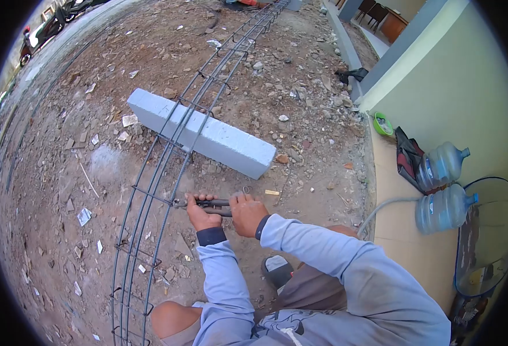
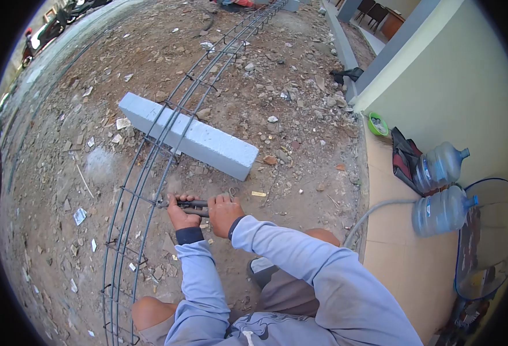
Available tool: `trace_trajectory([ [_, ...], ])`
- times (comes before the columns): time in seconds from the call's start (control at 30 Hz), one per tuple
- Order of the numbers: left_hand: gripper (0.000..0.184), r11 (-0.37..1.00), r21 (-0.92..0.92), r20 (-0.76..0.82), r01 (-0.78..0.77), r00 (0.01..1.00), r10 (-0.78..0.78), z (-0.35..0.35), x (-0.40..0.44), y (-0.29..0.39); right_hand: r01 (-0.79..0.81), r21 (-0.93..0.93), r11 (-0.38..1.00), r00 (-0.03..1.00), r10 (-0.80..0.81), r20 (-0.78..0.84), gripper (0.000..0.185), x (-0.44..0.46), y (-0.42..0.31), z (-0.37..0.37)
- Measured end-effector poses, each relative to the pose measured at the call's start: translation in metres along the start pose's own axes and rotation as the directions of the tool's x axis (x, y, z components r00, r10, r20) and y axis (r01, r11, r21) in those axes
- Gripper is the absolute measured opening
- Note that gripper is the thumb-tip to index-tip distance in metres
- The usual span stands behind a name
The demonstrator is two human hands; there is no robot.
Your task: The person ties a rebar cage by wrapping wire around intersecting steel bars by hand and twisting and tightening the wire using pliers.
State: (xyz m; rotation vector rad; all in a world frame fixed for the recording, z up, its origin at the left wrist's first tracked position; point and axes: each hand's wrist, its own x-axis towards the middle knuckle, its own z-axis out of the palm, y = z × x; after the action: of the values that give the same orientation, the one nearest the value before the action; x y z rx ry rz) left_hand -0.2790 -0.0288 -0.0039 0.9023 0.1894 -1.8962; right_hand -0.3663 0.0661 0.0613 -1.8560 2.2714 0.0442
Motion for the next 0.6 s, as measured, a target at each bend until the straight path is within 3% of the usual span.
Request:
trace_trajectory([
  [0.07, 0.031, 0.993, 0.095, -0.034, -0.063, 0.997, 0.066, -0.004, 0.004, -0.005, -0.127, 0.181, 0.975, 0.991, 0.116, 0.068, 0.040, 0.006, 0.001, 0.018],
  [0.13, 0.034, 0.987, 0.137, -0.049, -0.080, 0.995, 0.087, 0.001, 0.000, -0.004, -0.094, 0.315, 0.945, 0.995, 0.086, 0.041, 0.030, 0.011, 0.008, 0.031],
  [0.23, 0.029, 0.954, 0.287, -0.090, -0.091, 0.988, 0.122, -0.004, -0.004, 0.001, -0.119, 0.423, 0.898, 0.973, 0.019, 0.232, 0.029, 0.017, 0.014, 0.029],
  [0.33, 0.026, 0.948, 0.306, -0.058, -0.091, 0.992, 0.114, -0.017, -0.005, 0.011, -0.254, 0.528, 0.811, 0.770, -0.161, 0.617, 0.030, 0.037, 0.026, 0.023],
  [0.37, 0.027, 0.953, 0.291, -0.034, -0.088, 0.994, 0.102, -0.021, -0.005, 0.011, -0.503, 0.622, 0.600, 0.575, -0.306, 0.759, 0.034, 0.044, 0.037, 0.028],
  [0.47, 0.031, 0.933, 0.292, 0.191, -0.211, 0.969, 0.159, -0.033, -0.006, 0.005, -0.636, 0.599, 0.488, 0.368, -0.491, 0.790, 0.038, 0.063, 0.057, 0.029],
  [0.5, 0.030, 0.939, 0.287, 0.245, -0.190, 0.962, 0.120, -0.036, -0.006, 0.009, -0.609, 0.597, 0.523, 0.364, -0.484, 0.796, 0.044, 0.066, 0.058, 0.023],
  [0.6, 0.027, 0.946, 0.291, 0.055, -0.141, 0.990, 0.130, -0.026, -0.021, 0.014, -0.287, 0.609, 0.740, 0.570, -0.379, 0.729, 0.049, 0.071, 0.059, 0.002],
])
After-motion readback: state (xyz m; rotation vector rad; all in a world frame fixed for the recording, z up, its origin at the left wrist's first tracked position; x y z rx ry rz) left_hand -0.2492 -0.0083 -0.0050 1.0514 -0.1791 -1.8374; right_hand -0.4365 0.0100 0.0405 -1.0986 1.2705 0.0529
